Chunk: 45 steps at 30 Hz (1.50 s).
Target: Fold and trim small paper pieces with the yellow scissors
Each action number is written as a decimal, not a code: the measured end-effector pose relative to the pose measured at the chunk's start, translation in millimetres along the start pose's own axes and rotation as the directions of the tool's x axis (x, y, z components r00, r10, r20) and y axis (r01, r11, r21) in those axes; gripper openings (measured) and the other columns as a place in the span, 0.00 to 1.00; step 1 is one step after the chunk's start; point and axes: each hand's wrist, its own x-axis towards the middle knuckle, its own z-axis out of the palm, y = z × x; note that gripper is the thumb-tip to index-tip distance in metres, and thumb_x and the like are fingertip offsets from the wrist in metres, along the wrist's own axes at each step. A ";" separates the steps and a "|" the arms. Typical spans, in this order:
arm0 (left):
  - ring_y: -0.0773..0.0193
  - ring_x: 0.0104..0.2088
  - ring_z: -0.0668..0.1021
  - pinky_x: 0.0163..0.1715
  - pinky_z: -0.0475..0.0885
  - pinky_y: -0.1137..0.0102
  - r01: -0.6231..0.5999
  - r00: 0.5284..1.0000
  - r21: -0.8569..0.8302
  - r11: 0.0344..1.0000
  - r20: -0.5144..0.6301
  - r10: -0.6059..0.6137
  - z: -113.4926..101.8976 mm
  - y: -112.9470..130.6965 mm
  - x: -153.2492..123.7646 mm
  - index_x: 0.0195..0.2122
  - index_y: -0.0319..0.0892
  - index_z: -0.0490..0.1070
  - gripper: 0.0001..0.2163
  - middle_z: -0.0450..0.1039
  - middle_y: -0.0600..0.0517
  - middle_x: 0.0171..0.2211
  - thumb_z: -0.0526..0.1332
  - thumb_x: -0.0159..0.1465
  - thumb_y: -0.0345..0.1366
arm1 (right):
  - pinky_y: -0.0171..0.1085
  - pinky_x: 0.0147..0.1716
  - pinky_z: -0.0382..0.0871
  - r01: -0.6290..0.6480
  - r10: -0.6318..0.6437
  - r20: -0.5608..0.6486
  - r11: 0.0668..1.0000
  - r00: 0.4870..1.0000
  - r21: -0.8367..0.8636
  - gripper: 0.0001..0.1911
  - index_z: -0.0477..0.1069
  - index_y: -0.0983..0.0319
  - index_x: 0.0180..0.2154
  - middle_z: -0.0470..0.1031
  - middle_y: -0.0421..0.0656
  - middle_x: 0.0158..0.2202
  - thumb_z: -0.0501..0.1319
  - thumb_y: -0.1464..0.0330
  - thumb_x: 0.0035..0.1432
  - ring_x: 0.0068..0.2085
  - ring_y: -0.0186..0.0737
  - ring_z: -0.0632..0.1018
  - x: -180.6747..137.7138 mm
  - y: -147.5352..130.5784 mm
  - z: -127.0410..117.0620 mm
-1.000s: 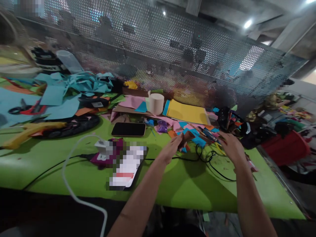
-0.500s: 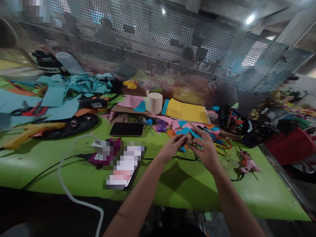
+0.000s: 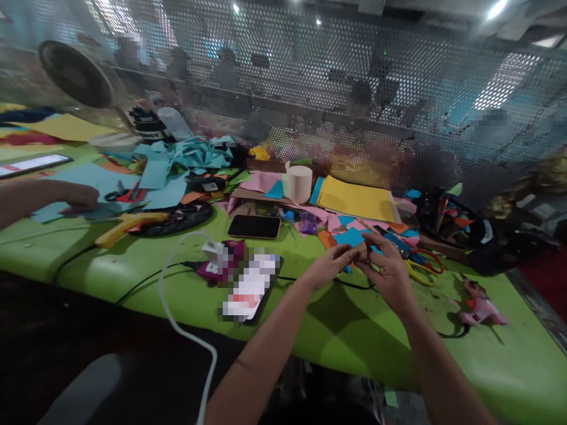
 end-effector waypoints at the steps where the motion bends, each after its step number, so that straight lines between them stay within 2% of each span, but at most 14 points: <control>1: 0.70 0.31 0.68 0.29 0.63 0.74 -0.004 1.000 0.001 1.000 -0.009 0.004 0.3 -0.3 0.9 0.36 0.39 0.71 0.27 0.66 0.55 0.31 0.64 0.53 0.61 | 0.52 0.56 0.65 0.005 -0.005 0.003 1.000 1.000 0.012 0.06 0.78 0.56 0.38 0.70 0.48 0.57 0.61 0.64 0.63 0.58 0.51 0.70 0.4 -1.1 0.6; 7: 0.71 0.27 0.66 0.26 0.61 0.74 -0.040 0.998 0.031 0.999 -0.044 0.042 1.9 3.5 1.2 0.30 0.39 0.68 0.26 0.62 0.57 0.26 0.64 0.53 0.61 | 0.51 0.53 0.66 0.006 -0.007 0.016 0.999 1.000 0.044 0.06 0.77 0.57 0.35 0.72 0.48 0.53 0.62 0.65 0.63 0.54 0.50 0.72 1.0 -1.2 3.8; 13: 0.71 0.27 0.67 0.26 0.63 0.75 -0.003 0.999 0.028 1.000 -0.041 0.005 0.0 5.3 0.5 0.36 0.39 0.72 0.27 0.65 0.56 0.27 0.64 0.53 0.61 | 0.47 0.51 0.69 -0.036 0.045 -0.116 0.997 0.992 0.071 0.03 0.76 0.58 0.36 0.76 0.47 0.47 0.64 0.66 0.61 0.49 0.47 0.76 2.7 6.6 5.2; 19: 0.75 0.22 0.61 0.22 0.58 0.77 -0.010 0.997 -0.037 0.999 -0.074 0.007 -2.1 0.2 4.8 0.35 0.40 0.72 0.26 0.62 0.58 0.24 0.66 0.52 0.60 | 0.45 0.50 0.71 -0.078 0.101 -0.137 0.983 0.985 0.166 0.03 0.75 0.57 0.34 0.77 0.46 0.45 0.65 0.65 0.59 0.48 0.46 0.77 4.4 4.0 6.2; 24: 0.73 0.22 0.62 0.21 0.57 0.76 0.032 0.994 -0.110 0.993 -0.097 -0.043 -3.4 -2.2 1.8 0.33 0.39 0.72 0.27 0.61 0.58 0.22 0.65 0.51 0.62 | 0.43 0.48 0.71 -0.081 0.137 -0.176 0.953 0.975 0.291 0.04 0.74 0.57 0.37 0.78 0.44 0.42 0.66 0.68 0.58 0.47 0.44 0.78 4.6 0.4 2.8; 27: 0.72 0.22 0.65 0.22 0.59 0.74 0.072 0.990 -0.150 0.986 -0.112 -0.090 -1.8 -4.4 -0.3 0.33 0.38 0.73 0.28 0.65 0.55 0.23 0.63 0.53 0.63 | 0.42 0.46 0.72 -0.067 0.134 -0.185 0.943 0.974 0.325 0.03 0.73 0.57 0.36 0.78 0.43 0.39 0.66 0.69 0.58 0.44 0.43 0.78 4.8 -2.6 0.0; 31: 0.72 0.24 0.67 0.23 0.61 0.75 0.118 0.983 -0.172 0.978 -0.120 -0.140 0.5 -5.9 1.1 0.37 0.39 0.75 0.29 0.71 0.53 0.28 0.67 0.48 0.62 | 0.41 0.45 0.72 -0.051 0.105 -0.164 0.951 0.981 0.304 0.02 0.73 0.57 0.34 0.78 0.43 0.37 0.66 0.68 0.58 0.43 0.43 0.79 5.0 -6.1 -1.3; 34: 0.72 0.22 0.67 0.22 0.60 0.75 0.115 0.964 -0.155 0.981 -0.221 -0.148 -3.5 -5.6 5.9 0.34 0.40 0.75 0.27 0.69 0.54 0.25 0.67 0.48 0.61 | 0.41 0.45 0.72 -0.061 0.118 -0.203 0.962 0.972 0.266 0.03 0.73 0.57 0.32 0.78 0.43 0.36 0.66 0.67 0.58 0.42 0.43 0.79 5.7 -3.6 -2.1; 36: 0.72 0.21 0.64 0.20 0.58 0.75 0.061 0.931 -0.129 0.990 -0.349 -0.103 -8.4 -5.1 9.8 0.30 0.40 0.74 0.25 0.64 0.56 0.21 0.65 0.51 0.62 | 0.42 0.43 0.72 -0.077 0.137 -0.273 0.973 0.952 0.219 0.04 0.72 0.58 0.31 0.78 0.43 0.36 0.66 0.67 0.58 0.41 0.43 0.79 6.4 0.5 -3.1; 38: 0.72 0.21 0.64 0.20 0.58 0.75 0.003 0.906 -0.065 0.998 -0.422 -0.030 -12.1 -4.1 12.6 0.28 0.41 0.73 0.24 0.61 0.57 0.20 0.63 0.55 0.60 | 0.42 0.42 0.72 -0.085 0.134 -0.323 0.983 0.937 0.160 0.04 0.73 0.58 0.31 0.78 0.43 0.35 0.66 0.67 0.57 0.40 0.44 0.79 6.8 4.2 -3.9; 40: 0.70 0.25 0.69 0.25 0.64 0.74 -0.066 0.913 0.030 0.997 -0.402 0.072 -12.6 -2.0 13.0 0.30 0.42 0.74 0.21 0.66 0.55 0.23 0.63 0.57 0.57 | 0.42 0.42 0.73 -0.072 0.104 -0.325 0.992 0.940 0.107 0.03 0.74 0.58 0.31 0.79 0.44 0.36 0.66 0.67 0.57 0.40 0.44 0.79 6.8 5.5 -3.7; 42: 0.65 0.38 0.75 0.38 0.69 0.72 -0.165 0.928 0.102 0.981 -0.321 0.190 -9.8 1.1 10.9 0.35 0.43 0.76 0.18 0.74 0.51 0.35 0.65 0.58 0.54 | 0.43 0.42 0.73 -0.061 0.079 -0.297 0.996 0.952 0.071 0.03 0.75 0.57 0.31 0.79 0.44 0.36 0.66 0.66 0.58 0.40 0.44 0.79 6.5 4.2 -2.5; 44: 0.59 0.50 0.74 0.49 0.68 0.69 -0.231 0.940 0.113 0.966 -0.231 0.251 -5.3 4.6 6.8 0.41 0.44 0.77 0.18 0.76 0.48 0.46 0.64 0.59 0.52 | 0.44 0.43 0.73 -0.075 0.087 -0.255 0.995 0.963 0.059 0.03 0.76 0.56 0.31 0.79 0.44 0.36 0.65 0.65 0.58 0.40 0.45 0.79 6.2 1.9 -0.9; 45: 0.58 0.52 0.73 0.49 0.68 0.68 -0.222 0.951 0.100 0.970 -0.199 0.238 -3.1 6.1 4.4 0.43 0.45 0.77 0.19 0.76 0.48 0.47 0.64 0.59 0.53 | 0.44 0.43 0.73 -0.086 0.100 -0.232 0.994 0.967 0.070 0.03 0.76 0.56 0.31 0.79 0.44 0.36 0.65 0.65 0.58 0.41 0.46 0.79 6.1 0.9 -0.2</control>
